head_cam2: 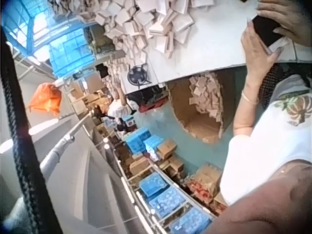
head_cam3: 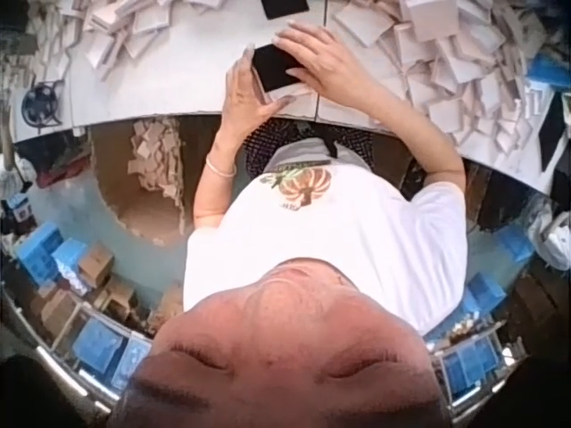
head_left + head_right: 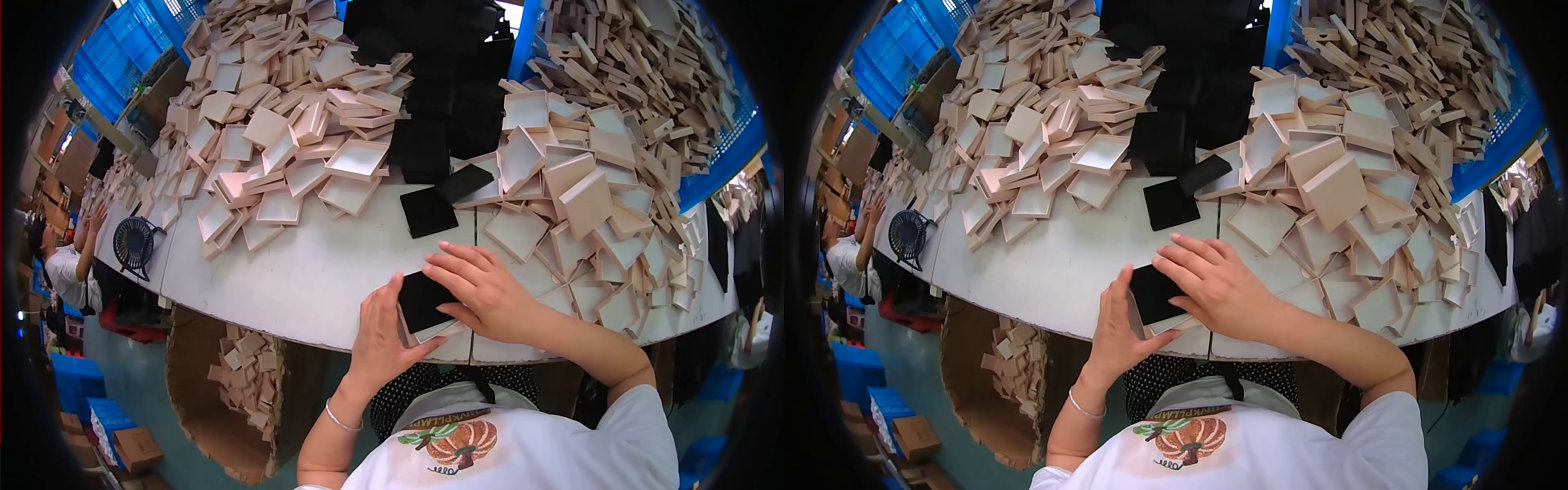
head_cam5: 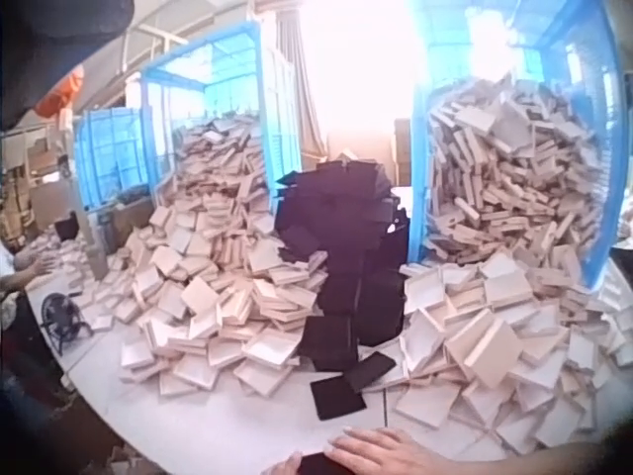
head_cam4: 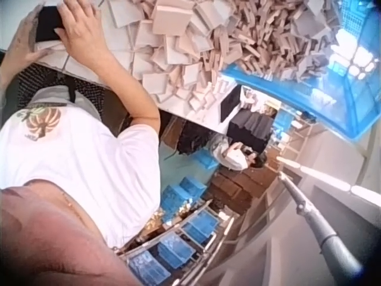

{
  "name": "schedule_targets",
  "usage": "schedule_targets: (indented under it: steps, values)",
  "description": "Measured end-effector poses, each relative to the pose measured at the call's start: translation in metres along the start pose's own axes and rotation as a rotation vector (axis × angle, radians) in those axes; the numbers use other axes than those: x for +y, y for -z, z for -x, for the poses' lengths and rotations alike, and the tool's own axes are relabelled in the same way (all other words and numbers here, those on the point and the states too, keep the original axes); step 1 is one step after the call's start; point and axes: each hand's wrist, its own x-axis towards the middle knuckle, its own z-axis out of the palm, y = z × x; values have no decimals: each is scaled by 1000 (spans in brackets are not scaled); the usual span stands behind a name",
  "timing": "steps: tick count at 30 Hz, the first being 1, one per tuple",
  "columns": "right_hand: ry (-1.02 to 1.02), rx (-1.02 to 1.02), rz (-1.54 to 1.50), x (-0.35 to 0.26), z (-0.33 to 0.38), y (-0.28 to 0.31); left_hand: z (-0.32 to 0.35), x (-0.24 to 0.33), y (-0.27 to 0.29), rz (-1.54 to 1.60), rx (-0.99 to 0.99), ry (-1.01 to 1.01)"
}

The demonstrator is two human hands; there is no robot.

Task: Packing black foam inserts into cardboard boxes and stacking them.

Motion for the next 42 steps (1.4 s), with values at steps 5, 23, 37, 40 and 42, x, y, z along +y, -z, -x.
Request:
schedule_targets:
  steps: [5,23,37,40,42]
  values:
    - [124,-188,-43,9,1,-9,-4,2,4,35,-59,30]
    - [-462,-237,179,-27,113,51,-18,18,16,-363,-307,-58]
    - [-598,-415,-1289,18,-7,62,6,-17,11,376,-131,116]
    - [-565,-492,-1188,37,-31,26,3,-15,10,373,-164,165]
    - [-561,-472,-1033,36,-42,11,5,-17,9,338,-176,173]
